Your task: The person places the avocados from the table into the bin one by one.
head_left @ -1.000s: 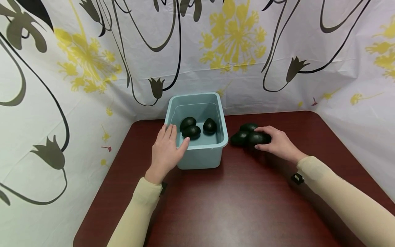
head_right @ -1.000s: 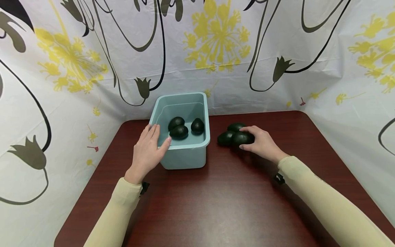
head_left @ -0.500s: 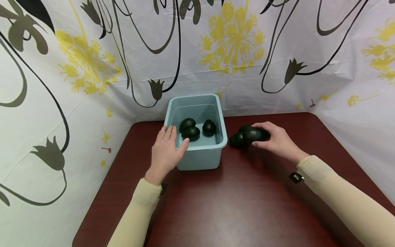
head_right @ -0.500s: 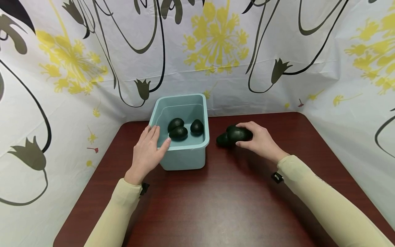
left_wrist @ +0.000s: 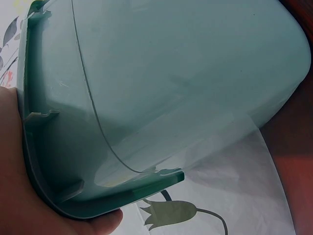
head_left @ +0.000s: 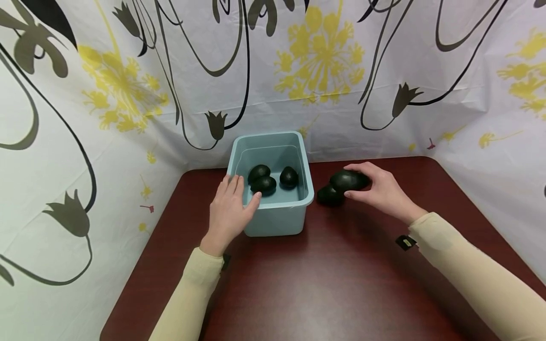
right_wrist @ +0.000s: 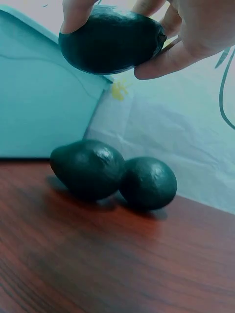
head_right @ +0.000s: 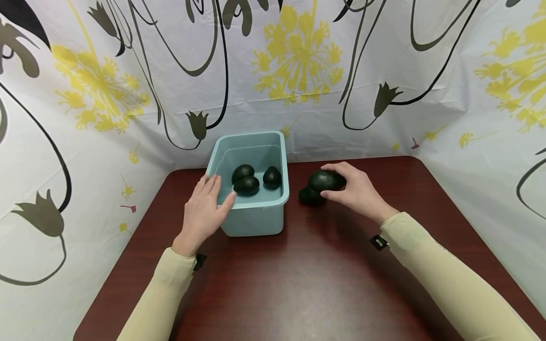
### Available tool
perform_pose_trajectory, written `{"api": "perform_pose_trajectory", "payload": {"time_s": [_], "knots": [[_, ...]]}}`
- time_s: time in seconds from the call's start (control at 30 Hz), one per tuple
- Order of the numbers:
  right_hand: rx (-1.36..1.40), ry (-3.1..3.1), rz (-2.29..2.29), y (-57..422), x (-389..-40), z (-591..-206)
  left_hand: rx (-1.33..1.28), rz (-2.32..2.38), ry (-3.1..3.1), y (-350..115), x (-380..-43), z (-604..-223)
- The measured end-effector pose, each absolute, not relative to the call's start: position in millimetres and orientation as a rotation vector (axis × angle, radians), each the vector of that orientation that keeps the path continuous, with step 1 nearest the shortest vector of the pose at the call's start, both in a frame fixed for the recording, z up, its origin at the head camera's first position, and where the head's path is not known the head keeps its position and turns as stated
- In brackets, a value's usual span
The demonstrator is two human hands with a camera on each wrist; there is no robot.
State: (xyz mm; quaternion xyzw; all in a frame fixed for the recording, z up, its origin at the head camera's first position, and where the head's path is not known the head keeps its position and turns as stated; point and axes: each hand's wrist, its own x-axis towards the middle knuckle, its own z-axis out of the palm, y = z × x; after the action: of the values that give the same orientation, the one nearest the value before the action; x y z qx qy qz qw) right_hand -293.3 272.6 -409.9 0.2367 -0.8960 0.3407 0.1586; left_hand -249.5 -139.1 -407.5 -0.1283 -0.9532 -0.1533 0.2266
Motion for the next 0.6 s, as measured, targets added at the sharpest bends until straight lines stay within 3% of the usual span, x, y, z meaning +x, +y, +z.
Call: {"api": "perform_pose_trajectory", "payload": {"time_s": [0.6], "knots": [[0.748, -2.494, 1.057, 245.1, -282.7, -383.3, -0.361, -0.434, -2.612, -139.9, -249.8, -409.4]]}}
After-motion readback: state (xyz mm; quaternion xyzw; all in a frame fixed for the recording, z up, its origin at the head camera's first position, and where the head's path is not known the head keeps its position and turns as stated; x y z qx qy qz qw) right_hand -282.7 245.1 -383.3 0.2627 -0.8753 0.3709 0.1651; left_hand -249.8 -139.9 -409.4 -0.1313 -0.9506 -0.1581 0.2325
